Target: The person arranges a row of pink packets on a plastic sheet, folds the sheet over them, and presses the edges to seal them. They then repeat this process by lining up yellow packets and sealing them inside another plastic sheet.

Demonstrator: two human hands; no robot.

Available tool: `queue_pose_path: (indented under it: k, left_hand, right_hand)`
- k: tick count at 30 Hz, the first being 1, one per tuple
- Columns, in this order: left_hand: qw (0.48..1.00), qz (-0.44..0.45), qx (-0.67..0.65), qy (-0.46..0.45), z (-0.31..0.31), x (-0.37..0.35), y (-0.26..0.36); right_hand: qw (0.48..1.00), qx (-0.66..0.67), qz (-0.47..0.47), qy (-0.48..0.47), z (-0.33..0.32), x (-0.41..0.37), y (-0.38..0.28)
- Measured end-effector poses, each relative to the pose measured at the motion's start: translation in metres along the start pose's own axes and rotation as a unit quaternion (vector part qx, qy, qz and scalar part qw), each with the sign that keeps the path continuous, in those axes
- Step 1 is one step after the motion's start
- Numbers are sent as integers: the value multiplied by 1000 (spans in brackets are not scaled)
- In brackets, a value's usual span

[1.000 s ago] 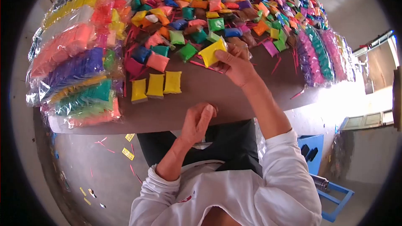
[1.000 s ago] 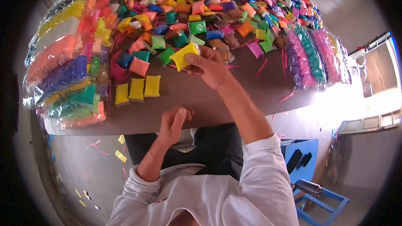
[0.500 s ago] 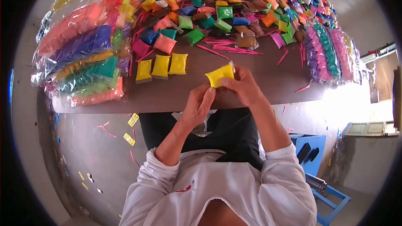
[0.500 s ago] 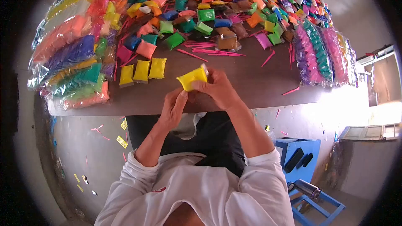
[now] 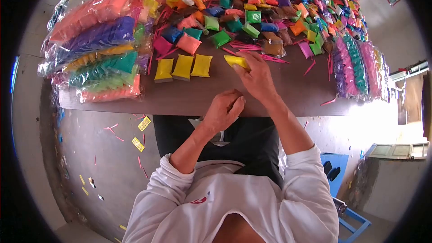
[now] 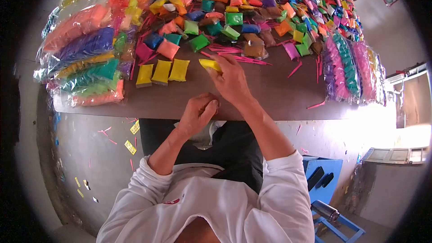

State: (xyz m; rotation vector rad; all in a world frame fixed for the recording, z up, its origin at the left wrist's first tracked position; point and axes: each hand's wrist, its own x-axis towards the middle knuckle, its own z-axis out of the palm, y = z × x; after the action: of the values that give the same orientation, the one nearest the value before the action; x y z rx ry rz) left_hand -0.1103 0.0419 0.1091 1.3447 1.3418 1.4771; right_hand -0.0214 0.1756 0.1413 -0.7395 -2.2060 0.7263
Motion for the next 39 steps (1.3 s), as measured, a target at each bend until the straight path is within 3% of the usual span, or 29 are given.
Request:
queue_pose_path:
  k: [8,11,14,17,20,26,29,32,35,37,39]
  left_hand:
    - [997,63,40,3,-2,0,-6]
    - [996,73,57,-8,-3,0,-8]
    - [998,52,44,-3,-2,0,-5]
    - [998,49,41,-9,-3,0,-3]
    - [997,62,45,-7,-4,0,-6]
    - [995,85,53,-2,-4,1,-5]
    - [996,76,40,-2,-5,1,-4]
    - [998,54,30,-5,-7,0,-1]
    - [999,-2,28,-38,-10,-1,4]
    - [998,-36,-15,-46,-8,-4,-3]
    - [999,11,-28,-33,-6,-4,-9]
  right_hand:
    - [982,-95,-115,-115,25,6,13]
    - [983,-62,-140,-97,17,4,14]
    - [985,71,-8,-158,11,5,16]
    - [985,60,-6,-163,17,5,21]
    - [991,22,-79,-110,28,5,29]
    - [990,2,-118,-83,27,11,24]
    - [988,31,-40,-144,19,29,22]
    - [996,12,-43,-73,24,61,11]
    - [992,-28,-119,-6,38,110,11]
    - [996,-30,-78,-14,49,145,6]
    - [997,-51,-55,-17,65,183,9]
